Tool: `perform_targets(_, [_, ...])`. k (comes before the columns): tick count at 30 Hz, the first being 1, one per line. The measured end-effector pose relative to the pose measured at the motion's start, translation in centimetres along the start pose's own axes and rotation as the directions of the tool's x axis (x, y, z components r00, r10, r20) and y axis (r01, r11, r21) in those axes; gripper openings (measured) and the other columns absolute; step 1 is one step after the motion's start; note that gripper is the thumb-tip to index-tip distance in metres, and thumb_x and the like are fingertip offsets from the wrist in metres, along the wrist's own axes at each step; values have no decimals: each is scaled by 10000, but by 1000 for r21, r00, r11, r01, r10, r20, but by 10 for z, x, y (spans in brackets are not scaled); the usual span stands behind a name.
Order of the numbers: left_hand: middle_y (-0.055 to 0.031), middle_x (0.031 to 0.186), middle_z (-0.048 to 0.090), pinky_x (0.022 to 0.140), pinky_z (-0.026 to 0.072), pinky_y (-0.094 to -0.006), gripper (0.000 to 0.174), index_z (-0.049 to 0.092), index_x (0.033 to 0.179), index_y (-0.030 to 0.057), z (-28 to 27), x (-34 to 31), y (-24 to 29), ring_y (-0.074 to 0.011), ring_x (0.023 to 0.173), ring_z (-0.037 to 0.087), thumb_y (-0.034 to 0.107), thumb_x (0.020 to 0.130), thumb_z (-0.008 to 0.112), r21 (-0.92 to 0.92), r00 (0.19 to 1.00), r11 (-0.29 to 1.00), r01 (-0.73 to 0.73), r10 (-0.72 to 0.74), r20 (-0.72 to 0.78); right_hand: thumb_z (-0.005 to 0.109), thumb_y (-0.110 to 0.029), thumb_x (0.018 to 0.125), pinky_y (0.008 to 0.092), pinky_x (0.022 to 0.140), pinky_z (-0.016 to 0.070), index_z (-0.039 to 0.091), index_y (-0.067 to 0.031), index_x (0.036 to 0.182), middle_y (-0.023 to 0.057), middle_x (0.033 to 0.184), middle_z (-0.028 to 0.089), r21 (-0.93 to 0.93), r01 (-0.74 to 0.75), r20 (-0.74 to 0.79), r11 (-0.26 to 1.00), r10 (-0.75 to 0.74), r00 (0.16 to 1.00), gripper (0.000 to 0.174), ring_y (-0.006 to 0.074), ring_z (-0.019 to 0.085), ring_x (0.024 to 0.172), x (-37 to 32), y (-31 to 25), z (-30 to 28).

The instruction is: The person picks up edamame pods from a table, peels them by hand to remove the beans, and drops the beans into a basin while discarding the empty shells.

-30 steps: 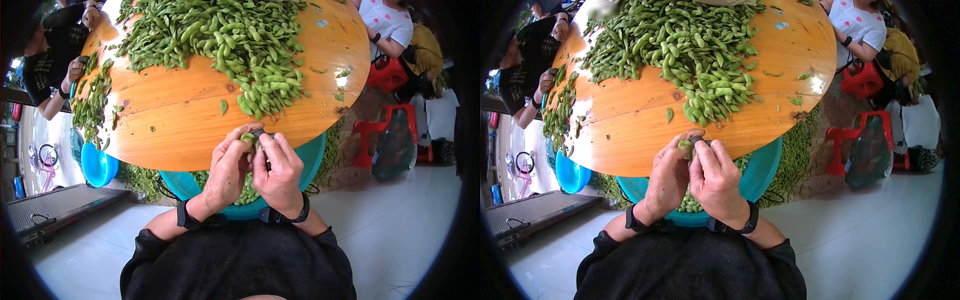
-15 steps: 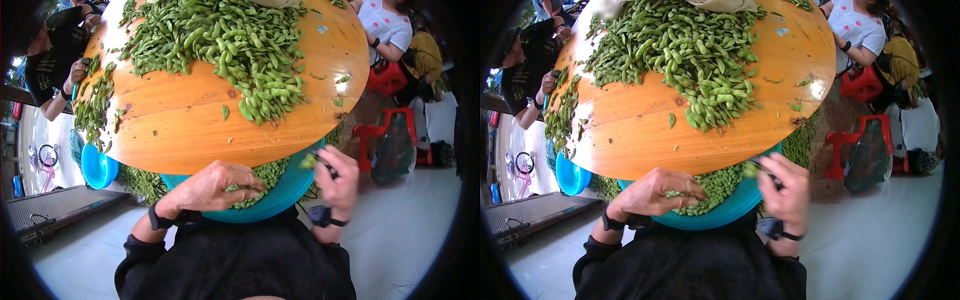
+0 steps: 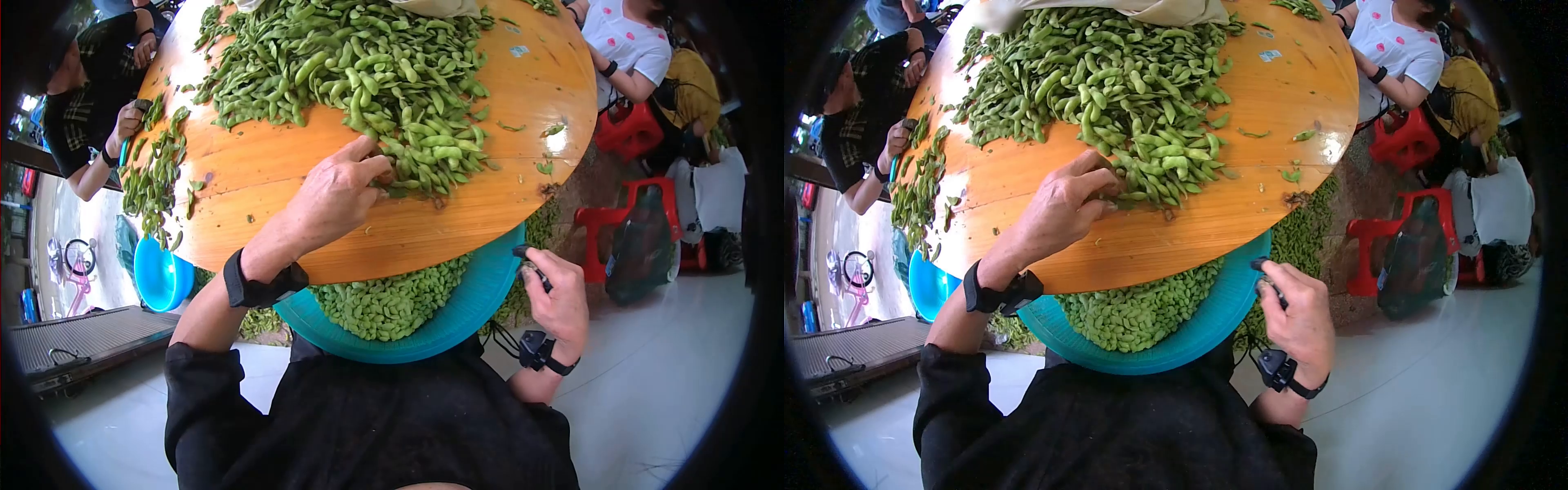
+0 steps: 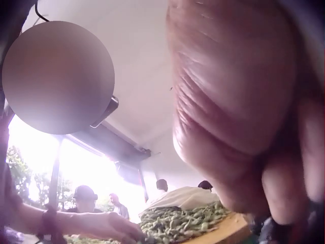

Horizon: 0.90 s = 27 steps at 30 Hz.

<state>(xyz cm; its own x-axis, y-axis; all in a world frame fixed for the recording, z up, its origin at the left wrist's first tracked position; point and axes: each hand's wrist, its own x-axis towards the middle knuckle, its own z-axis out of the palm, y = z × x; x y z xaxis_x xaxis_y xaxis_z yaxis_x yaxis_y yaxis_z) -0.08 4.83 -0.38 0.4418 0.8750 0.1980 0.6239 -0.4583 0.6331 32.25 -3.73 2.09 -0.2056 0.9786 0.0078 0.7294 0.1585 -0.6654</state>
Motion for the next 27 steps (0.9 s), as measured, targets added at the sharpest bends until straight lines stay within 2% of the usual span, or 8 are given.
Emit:
perform_targets(6, [-169,900,578,767,491,-466,203,614,965,-21,-5,-7,8,-388,885,598,-3,765,646,-49,996,995,88,-87,17,618,49,834,342,582,480,649,50,1032,167,812,637,187,202,-45,961,-197,979,200,280,622,635,22,-20,37])
perform_targets(9, [-140,835,630,683,513,-373,184,607,949,-20,-5,-16,11,-321,748,637,-31,779,676,49,990,992,113,-109,-90,618,42,842,339,575,487,655,49,1027,168,802,650,267,199,-18,943,-202,979,189,269,637,632,30,-33,53])
perform_targets(11, [-111,788,656,638,507,-322,185,606,955,-6,-7,-23,18,-221,670,637,-16,797,702,-140,947,950,280,-298,-124,615,41,844,338,571,487,655,50,1031,174,802,650,291,214,-31,932,-214,976,191,266,639,627,34,-38,64])
perform_targets(14, [-65,798,662,601,489,-259,177,621,980,-1,-8,-35,25,-109,653,607,1,835,723,-319,901,876,361,-416,-124,604,13,881,295,548,474,659,53,1067,119,779,652,454,115,4,883,-131,991,198,171,617,601,37,-49,77])
perform_targets(15, [-65,798,662,601,489,-259,177,621,980,-1,-6,-39,27,-109,653,607,1,835,723,-320,901,876,362,-417,-122,595,-1,901,269,535,462,655,58,1093,82,774,641,598,-44,94,800,-16,995,209,120,590,601,38,-53,79])
perform_targets(17, [-16,804,644,595,476,-216,158,641,995,3,3,-49,33,-62,673,584,1,860,723,-709,866,592,384,-498,53,573,-40,954,204,497,411,634,65,1165,-11,760,579,777,-193,201,599,53,978,243,18,502,601,39,-59,84])
perform_targets(20, [-7,812,622,599,468,-209,129,658,999,-2,19,-56,42,-60,674,573,-16,879,701,-800,855,488,349,-515,59,574,-47,963,203,482,394,619,69,1186,-18,764,559,856,-276,282,436,52,958,255,23,487,580,44,-63,91])
perform_targets(27, [-10,852,616,605,467,-209,98,670,958,-8,27,-54,35,-68,679,586,5,872,716,-334,921,917,219,-308,-240,583,-50,963,198,488,394,619,70,1180,-14,824,540,863,-289,285,415,74,956,251,23,488,598,50,-67,97])
